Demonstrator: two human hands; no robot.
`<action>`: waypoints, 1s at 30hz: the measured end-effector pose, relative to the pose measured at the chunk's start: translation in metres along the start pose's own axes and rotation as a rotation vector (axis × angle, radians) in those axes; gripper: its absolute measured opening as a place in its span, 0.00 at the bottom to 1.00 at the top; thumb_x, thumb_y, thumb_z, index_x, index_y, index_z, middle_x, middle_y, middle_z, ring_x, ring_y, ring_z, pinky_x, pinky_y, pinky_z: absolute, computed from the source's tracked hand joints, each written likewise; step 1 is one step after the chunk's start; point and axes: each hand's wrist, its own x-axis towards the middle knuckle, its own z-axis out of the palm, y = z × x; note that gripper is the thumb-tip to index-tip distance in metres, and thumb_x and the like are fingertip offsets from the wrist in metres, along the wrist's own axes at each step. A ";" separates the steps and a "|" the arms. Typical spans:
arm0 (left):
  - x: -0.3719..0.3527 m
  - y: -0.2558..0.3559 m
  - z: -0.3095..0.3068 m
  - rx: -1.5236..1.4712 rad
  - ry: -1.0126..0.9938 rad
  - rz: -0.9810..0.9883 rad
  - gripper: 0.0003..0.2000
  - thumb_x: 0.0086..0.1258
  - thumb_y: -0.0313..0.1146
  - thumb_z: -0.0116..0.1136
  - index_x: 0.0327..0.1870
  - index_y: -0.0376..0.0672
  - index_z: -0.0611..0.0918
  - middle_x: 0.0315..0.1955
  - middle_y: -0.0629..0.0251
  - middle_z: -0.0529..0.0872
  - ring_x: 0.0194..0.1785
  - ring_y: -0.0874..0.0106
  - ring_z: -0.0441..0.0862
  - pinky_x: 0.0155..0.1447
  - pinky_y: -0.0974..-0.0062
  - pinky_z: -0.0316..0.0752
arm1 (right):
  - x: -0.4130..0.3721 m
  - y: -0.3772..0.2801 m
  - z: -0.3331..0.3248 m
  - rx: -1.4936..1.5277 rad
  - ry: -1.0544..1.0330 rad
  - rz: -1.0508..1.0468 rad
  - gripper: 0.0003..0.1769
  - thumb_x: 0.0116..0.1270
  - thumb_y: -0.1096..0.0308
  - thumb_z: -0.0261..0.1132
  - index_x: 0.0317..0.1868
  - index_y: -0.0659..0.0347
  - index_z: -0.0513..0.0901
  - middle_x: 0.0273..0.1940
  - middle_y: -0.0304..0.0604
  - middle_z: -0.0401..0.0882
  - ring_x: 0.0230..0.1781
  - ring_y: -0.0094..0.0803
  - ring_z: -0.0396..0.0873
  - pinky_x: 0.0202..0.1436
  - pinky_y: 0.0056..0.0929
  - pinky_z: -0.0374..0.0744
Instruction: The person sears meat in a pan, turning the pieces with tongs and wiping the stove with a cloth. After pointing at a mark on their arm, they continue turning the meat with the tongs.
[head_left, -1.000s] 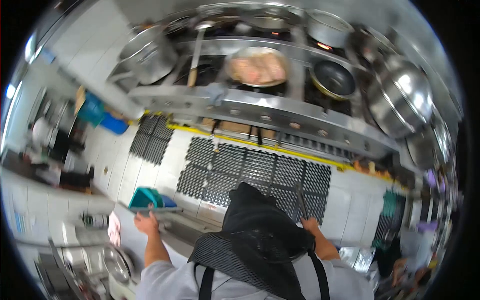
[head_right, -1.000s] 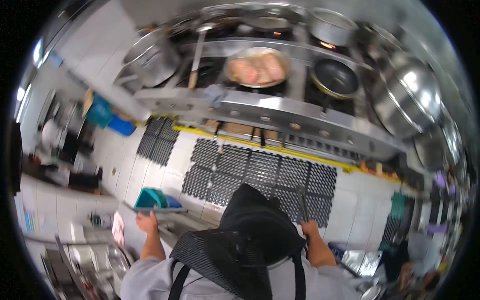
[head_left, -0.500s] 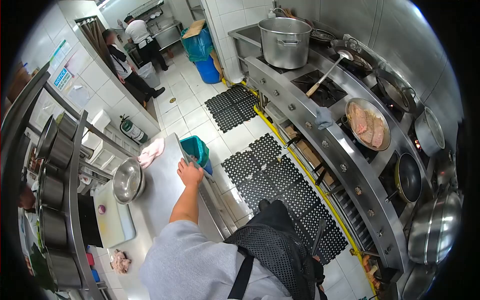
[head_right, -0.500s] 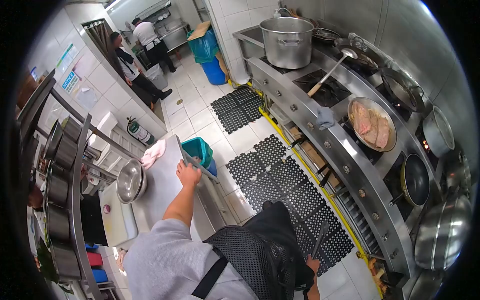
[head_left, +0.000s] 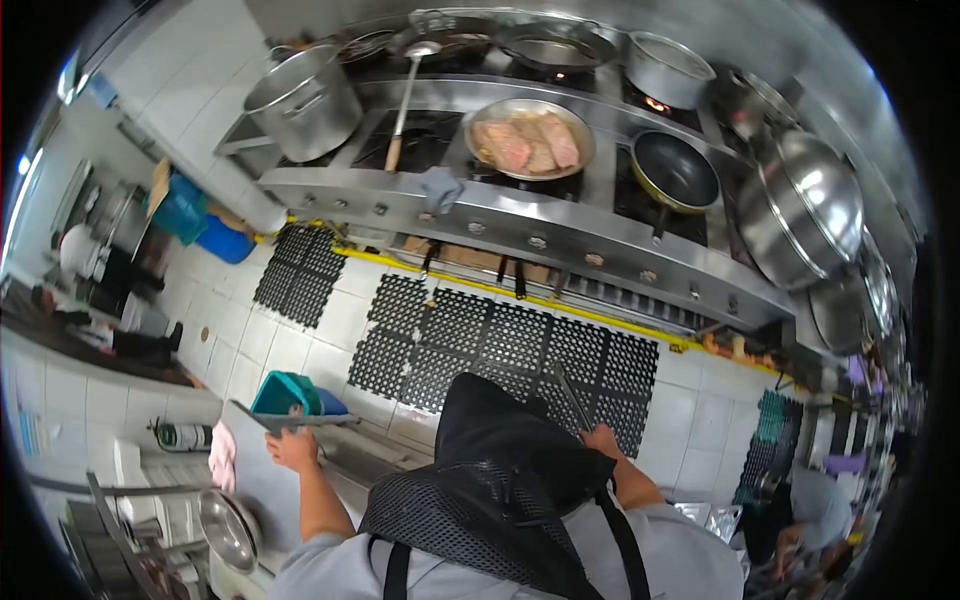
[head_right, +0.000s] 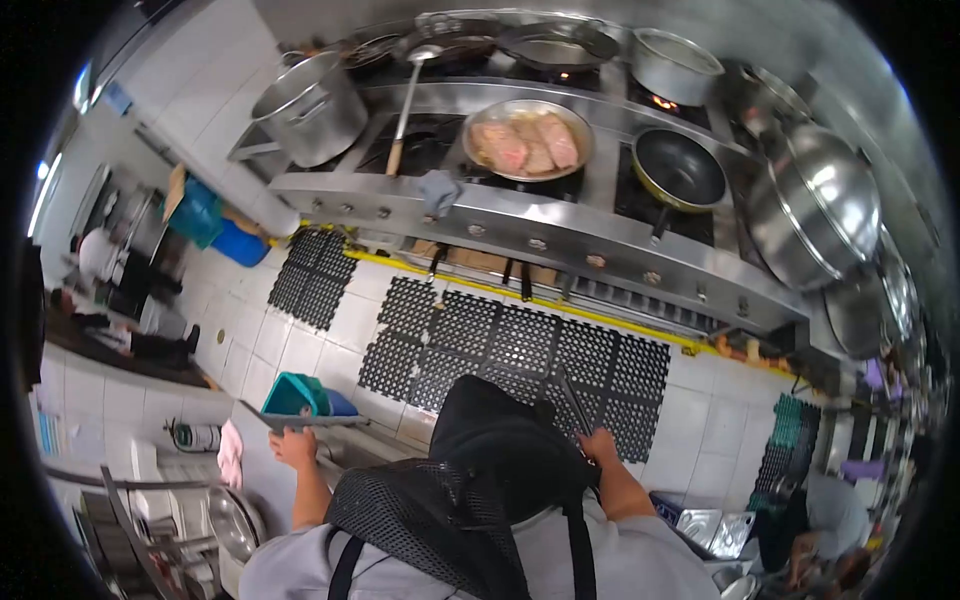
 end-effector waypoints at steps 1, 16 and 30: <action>0.000 0.001 0.003 -0.001 -0.003 0.025 0.26 0.58 0.52 0.68 0.54 0.44 0.86 0.72 0.49 0.65 0.75 0.52 0.61 0.69 0.49 0.66 | 0.009 0.017 0.010 -0.045 0.067 -0.049 0.38 0.58 0.42 0.72 0.42 0.78 0.85 0.40 0.66 0.86 0.44 0.56 0.87 0.51 0.44 0.84; 0.003 -0.002 0.009 0.065 -0.003 0.021 0.24 0.61 0.51 0.67 0.53 0.46 0.85 0.72 0.46 0.64 0.75 0.51 0.61 0.67 0.49 0.67 | 0.002 0.048 0.017 -0.024 0.087 0.068 0.35 0.55 0.44 0.74 0.42 0.75 0.87 0.46 0.68 0.85 0.51 0.58 0.85 0.57 0.46 0.82; 0.003 0.000 0.005 0.105 -0.035 0.020 0.23 0.61 0.51 0.66 0.53 0.46 0.85 0.72 0.47 0.64 0.74 0.52 0.61 0.66 0.50 0.67 | 0.007 0.013 0.004 -0.034 0.097 -0.020 0.33 0.59 0.46 0.71 0.44 0.74 0.86 0.43 0.66 0.85 0.45 0.56 0.86 0.51 0.48 0.83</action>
